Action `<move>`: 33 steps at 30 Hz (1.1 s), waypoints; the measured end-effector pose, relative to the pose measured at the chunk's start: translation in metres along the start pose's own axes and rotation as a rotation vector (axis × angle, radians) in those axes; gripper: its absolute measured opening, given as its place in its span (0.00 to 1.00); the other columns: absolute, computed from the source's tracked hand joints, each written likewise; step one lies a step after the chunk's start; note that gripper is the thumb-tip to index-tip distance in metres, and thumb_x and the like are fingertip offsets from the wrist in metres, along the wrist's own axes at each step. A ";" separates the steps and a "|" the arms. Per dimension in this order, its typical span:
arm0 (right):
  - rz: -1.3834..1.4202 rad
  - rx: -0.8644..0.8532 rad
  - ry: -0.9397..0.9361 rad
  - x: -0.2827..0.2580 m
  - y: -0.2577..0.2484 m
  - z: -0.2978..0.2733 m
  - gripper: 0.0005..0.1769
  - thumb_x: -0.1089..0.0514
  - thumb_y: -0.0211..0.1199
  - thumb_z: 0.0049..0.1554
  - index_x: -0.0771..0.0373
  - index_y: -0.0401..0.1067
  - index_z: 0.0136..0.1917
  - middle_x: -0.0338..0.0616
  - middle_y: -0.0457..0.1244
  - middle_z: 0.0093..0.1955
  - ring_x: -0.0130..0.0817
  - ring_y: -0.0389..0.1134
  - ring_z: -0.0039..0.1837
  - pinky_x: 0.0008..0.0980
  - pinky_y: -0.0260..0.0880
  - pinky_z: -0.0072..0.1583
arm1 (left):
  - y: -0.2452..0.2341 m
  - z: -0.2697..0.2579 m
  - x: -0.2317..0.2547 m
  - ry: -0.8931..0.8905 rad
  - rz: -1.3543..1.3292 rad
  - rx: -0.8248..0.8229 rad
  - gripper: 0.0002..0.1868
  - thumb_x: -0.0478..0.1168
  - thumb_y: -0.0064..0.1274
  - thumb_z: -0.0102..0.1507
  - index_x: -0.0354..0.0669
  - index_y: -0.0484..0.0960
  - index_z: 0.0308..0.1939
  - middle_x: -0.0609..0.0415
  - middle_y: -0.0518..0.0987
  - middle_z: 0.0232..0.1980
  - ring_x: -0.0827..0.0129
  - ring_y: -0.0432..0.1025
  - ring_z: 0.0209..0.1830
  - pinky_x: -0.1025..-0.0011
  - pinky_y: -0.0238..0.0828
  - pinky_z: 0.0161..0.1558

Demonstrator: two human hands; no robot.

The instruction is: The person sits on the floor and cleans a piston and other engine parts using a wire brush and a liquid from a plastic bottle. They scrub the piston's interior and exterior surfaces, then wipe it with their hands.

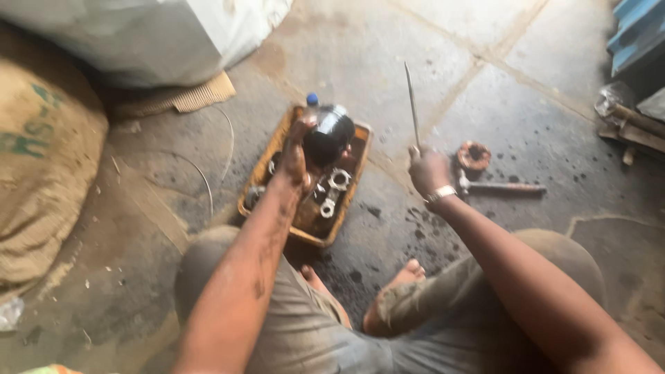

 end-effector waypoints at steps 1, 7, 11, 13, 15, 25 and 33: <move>-0.070 0.045 -0.115 -0.001 0.002 0.010 0.13 0.53 0.58 0.66 0.63 0.77 0.47 0.57 0.68 0.34 0.52 0.68 0.37 0.49 0.65 0.40 | -0.001 0.004 0.008 0.012 0.011 -0.010 0.39 0.58 0.57 0.55 0.45 0.68 0.66 0.39 0.76 0.55 0.56 0.79 0.44 0.65 0.86 0.37; 0.520 -0.300 -0.119 -0.016 -0.001 -0.024 0.08 0.57 0.57 0.64 0.61 0.75 0.51 0.38 0.68 0.35 0.23 0.60 0.29 0.24 0.63 0.31 | 0.006 -0.012 0.007 0.056 -0.074 -0.173 0.38 0.60 0.55 0.59 0.37 0.69 0.64 0.36 0.75 0.56 0.56 0.78 0.46 0.68 0.85 0.37; 0.777 -0.276 -0.255 -0.054 -0.019 -0.041 0.09 0.58 0.53 0.68 0.61 0.71 0.57 0.31 0.60 0.31 0.17 0.55 0.30 0.18 0.59 0.30 | 0.020 -0.025 -0.004 0.021 -0.201 -0.247 0.36 0.58 0.53 0.61 0.35 0.70 0.63 0.36 0.76 0.54 0.54 0.78 0.46 0.69 0.83 0.40; 0.877 -0.337 -0.236 -0.064 -0.031 -0.045 0.12 0.58 0.52 0.68 0.60 0.68 0.63 0.30 0.57 0.30 0.18 0.53 0.29 0.18 0.56 0.28 | 0.021 -0.033 -0.013 -0.021 -0.271 -0.203 0.34 0.57 0.50 0.61 0.35 0.71 0.63 0.39 0.77 0.54 0.58 0.77 0.49 0.68 0.83 0.43; 0.982 -0.429 -0.171 -0.070 -0.043 -0.048 0.17 0.58 0.51 0.67 0.58 0.64 0.68 0.30 0.55 0.28 0.17 0.53 0.28 0.17 0.54 0.28 | 0.024 -0.036 -0.019 -0.067 -0.376 -0.191 0.32 0.56 0.49 0.63 0.35 0.72 0.63 0.41 0.77 0.53 0.60 0.76 0.49 0.68 0.83 0.44; 0.887 -0.346 -0.088 -0.072 -0.067 -0.054 0.19 0.56 0.52 0.67 0.56 0.62 0.70 0.29 0.56 0.30 0.17 0.54 0.29 0.18 0.51 0.29 | 0.046 -0.037 -0.018 -0.013 -0.311 -0.162 0.29 0.51 0.59 0.63 0.42 0.71 0.63 0.42 0.76 0.53 0.54 0.77 0.53 0.58 0.83 0.46; 0.886 -0.610 -0.063 -0.075 -0.048 -0.094 0.17 0.59 0.52 0.65 0.54 0.64 0.68 0.26 0.51 0.29 0.18 0.50 0.29 0.21 0.51 0.30 | -0.013 0.006 0.015 0.103 -0.746 0.041 0.38 0.61 0.55 0.61 0.31 0.75 0.61 0.35 0.80 0.50 0.50 0.79 0.47 0.59 0.85 0.45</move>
Point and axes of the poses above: each hand's wrist, its own z-axis towards the middle knuckle, its own y-axis out of the palm, x = y × z, the point moved 2 cm from there along z, towards the middle knuckle
